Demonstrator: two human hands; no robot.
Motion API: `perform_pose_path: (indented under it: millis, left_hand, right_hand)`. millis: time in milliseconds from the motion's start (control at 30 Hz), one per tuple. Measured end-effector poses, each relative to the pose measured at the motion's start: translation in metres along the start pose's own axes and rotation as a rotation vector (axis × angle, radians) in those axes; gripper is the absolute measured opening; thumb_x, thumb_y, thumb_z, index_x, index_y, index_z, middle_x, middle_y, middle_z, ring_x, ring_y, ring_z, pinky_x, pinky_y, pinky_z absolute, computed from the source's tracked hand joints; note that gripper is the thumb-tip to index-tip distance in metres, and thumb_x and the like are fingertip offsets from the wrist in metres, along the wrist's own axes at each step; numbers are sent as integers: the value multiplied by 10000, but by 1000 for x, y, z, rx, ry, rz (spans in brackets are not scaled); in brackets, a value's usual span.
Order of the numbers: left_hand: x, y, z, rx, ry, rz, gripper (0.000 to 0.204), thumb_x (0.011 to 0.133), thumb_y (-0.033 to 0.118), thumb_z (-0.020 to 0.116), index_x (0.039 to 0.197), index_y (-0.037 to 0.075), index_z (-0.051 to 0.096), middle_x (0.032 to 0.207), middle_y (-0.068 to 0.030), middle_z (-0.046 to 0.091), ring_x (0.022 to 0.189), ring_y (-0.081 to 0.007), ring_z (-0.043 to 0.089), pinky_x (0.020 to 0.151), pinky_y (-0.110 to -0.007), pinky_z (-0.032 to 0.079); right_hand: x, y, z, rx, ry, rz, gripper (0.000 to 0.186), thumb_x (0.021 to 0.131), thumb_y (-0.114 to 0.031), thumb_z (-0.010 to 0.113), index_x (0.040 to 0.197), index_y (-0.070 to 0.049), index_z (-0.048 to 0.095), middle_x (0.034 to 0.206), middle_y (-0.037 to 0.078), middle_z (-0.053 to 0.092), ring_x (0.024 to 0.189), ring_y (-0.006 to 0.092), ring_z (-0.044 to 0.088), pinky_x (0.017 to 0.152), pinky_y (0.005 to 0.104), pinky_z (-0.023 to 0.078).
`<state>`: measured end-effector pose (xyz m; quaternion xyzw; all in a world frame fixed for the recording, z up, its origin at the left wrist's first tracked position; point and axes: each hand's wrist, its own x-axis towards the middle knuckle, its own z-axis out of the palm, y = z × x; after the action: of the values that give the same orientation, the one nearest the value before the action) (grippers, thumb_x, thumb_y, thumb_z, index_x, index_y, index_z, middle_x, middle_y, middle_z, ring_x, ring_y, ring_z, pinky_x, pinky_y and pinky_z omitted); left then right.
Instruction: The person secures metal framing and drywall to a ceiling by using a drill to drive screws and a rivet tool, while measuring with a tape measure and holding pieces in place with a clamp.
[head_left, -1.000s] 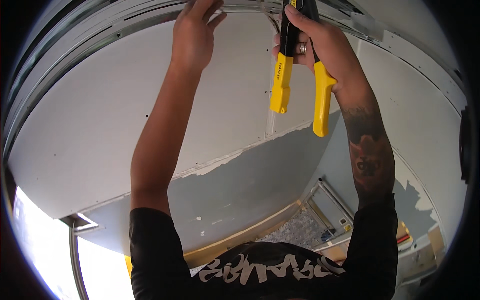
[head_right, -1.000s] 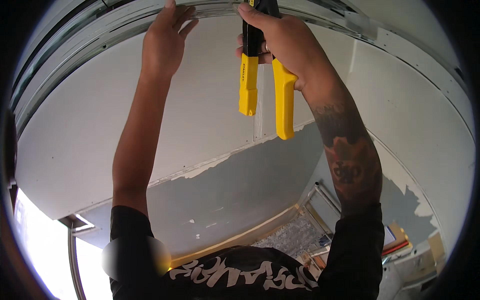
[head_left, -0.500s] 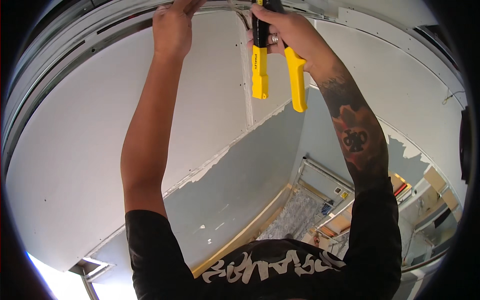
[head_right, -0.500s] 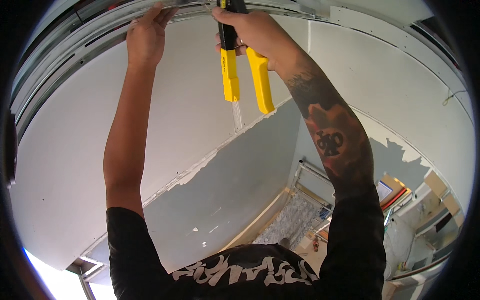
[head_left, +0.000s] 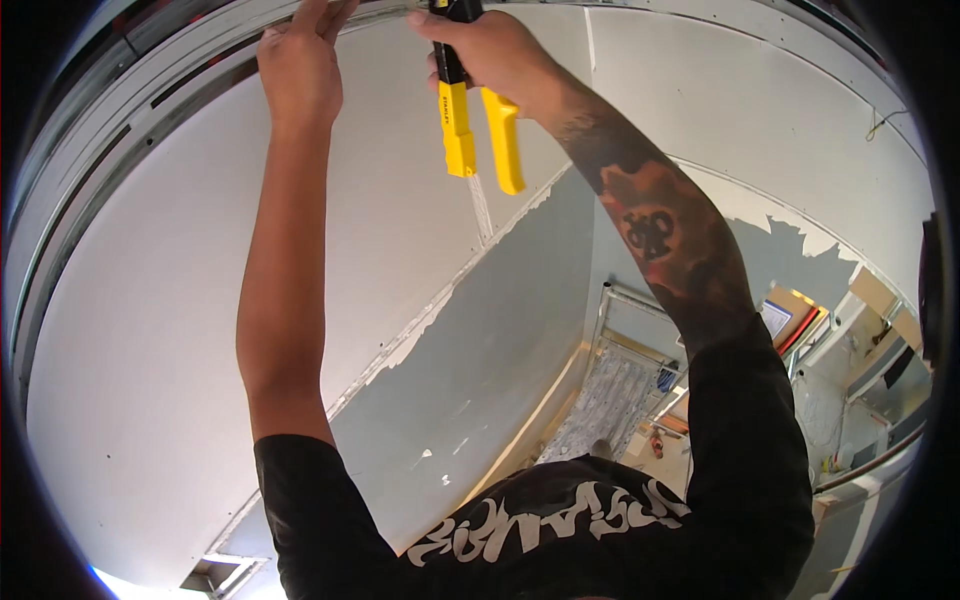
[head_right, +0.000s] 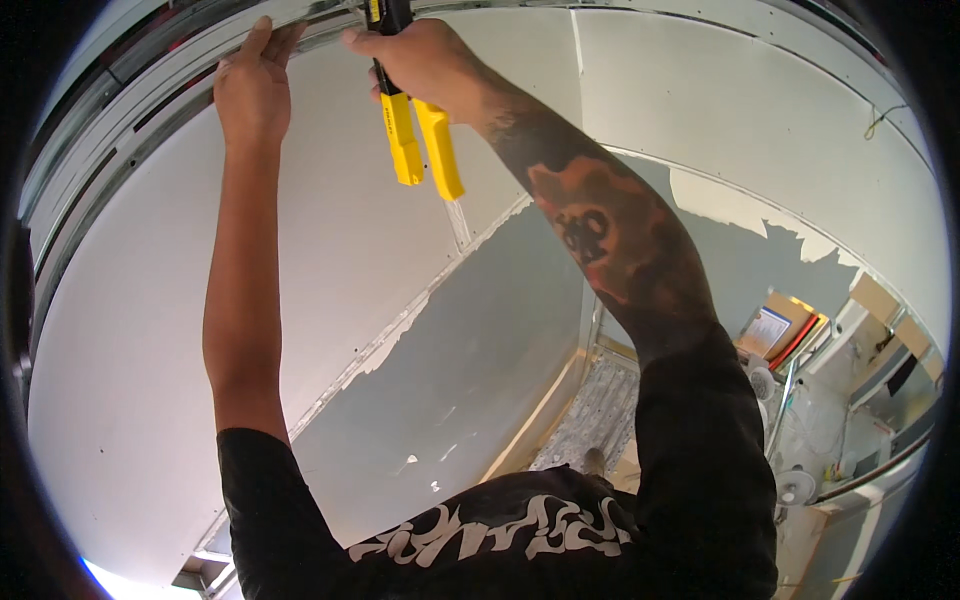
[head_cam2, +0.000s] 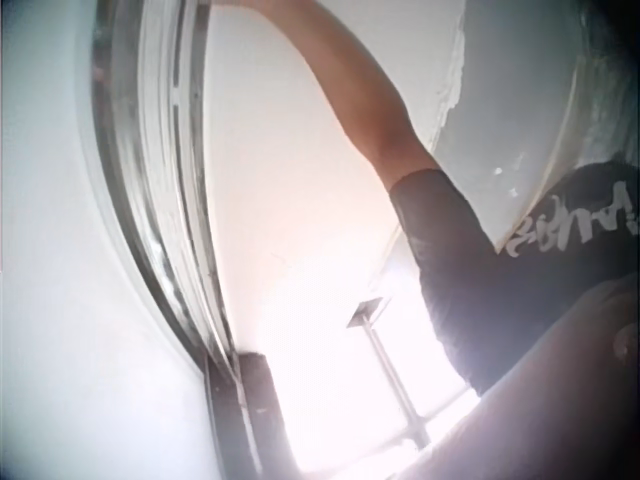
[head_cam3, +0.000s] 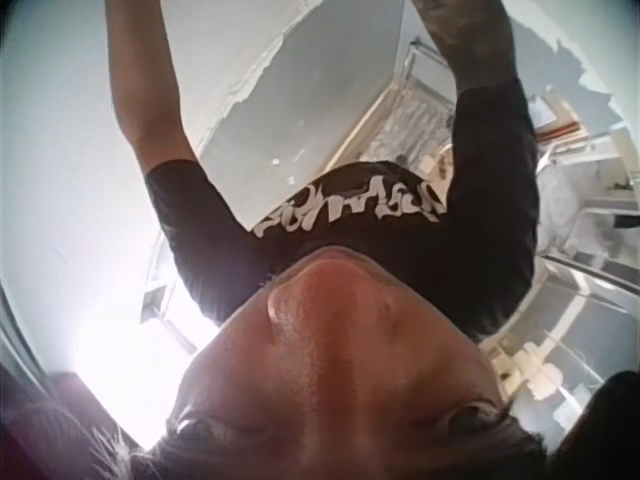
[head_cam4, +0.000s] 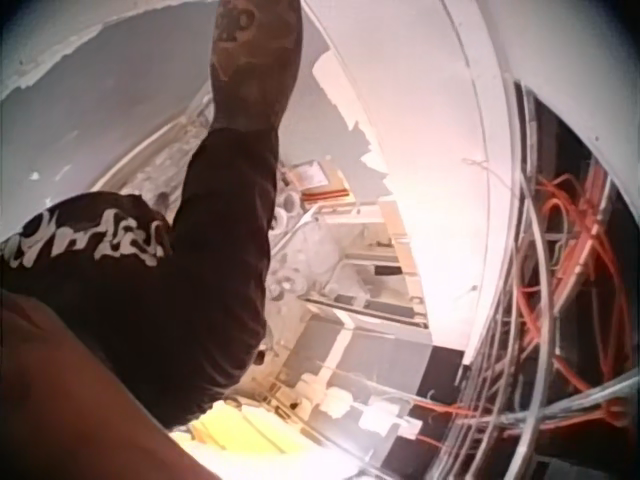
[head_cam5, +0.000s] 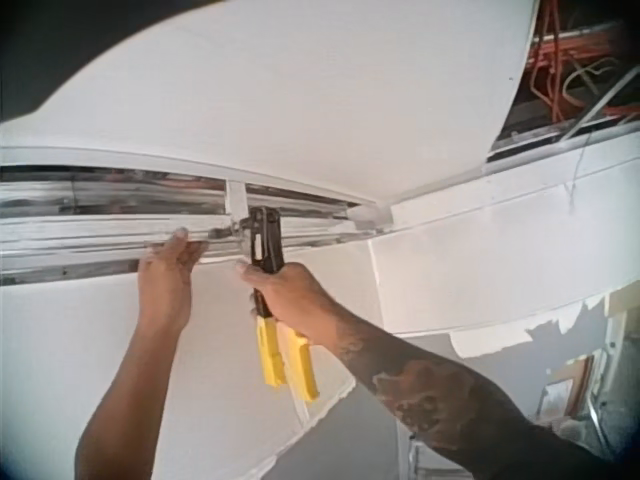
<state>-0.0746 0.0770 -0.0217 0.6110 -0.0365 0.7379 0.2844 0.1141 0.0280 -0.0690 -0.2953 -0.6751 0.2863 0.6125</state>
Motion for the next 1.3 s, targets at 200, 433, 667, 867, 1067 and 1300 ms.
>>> perform_pose_path:
  millis: [200, 433, 667, 867, 1067, 1300]
  left_hand:
    - [-37, -21, 8, 203, 30, -80, 513, 1022, 318, 500, 1283, -122, 470, 1195, -183, 597, 1183, -297, 561, 1077, -415, 419]
    - [-150, -49, 46, 366, -53, -620, 650, 1019, 586, 385, 1090, -26, 592, 913, -92, 591, 787, -186, 609, 751, -315, 535]
    - [-149, -52, 38, 452, -25, -596, 565, 1014, 583, 400, 906, 49, 550, 705, -34, 488, 608, -128, 542, 543, -293, 555]
    - [-151, -47, 48, 159, -11, -631, 729, 1003, 628, 358, 1278, -23, 539, 925, -73, 555, 741, -163, 584, 608, -309, 570]
    - [-148, -56, 28, 372, 29, -657, 705, 987, 637, 394, 1185, -16, 575, 919, -88, 545, 746, -179, 574, 603, -316, 576]
    - [-149, -43, 59, 224, 52, -619, 669, 995, 618, 401, 1094, -18, 585, 885, -70, 539, 737, -153, 545, 597, -313, 574]
  right_hand:
    - [18, 16, 19, -19, 157, -28, 446, 893, -402, 715, 757, 11, 613, 632, 67, 616, 594, 164, 654, 555, 311, 535]
    - [8, 0, 6, 78, 50, 34, 334, 912, -323, 692, 835, -9, 608, 677, 74, 613, 559, 164, 617, 541, 318, 518]
    - [-18, -25, -23, 33, -123, 2, 371, 870, -375, 739, 866, -15, 654, 758, 81, 618, 663, 148, 597, 647, 350, 522]
    - [6, 14, 19, -168, 91, -10, 352, 866, -306, 749, 792, 15, 626, 749, 76, 641, 693, 162, 639, 627, 305, 516]
    - [-23, -57, -25, 160, -162, 104, 378, 881, -341, 735, 1007, 7, 659, 804, 66, 658, 792, 163, 676, 713, 324, 550]
    - [1, -1, 12, -131, 29, 62, 357, 888, -330, 725, 971, 11, 660, 823, 70, 664, 770, 170, 673, 713, 303, 542]
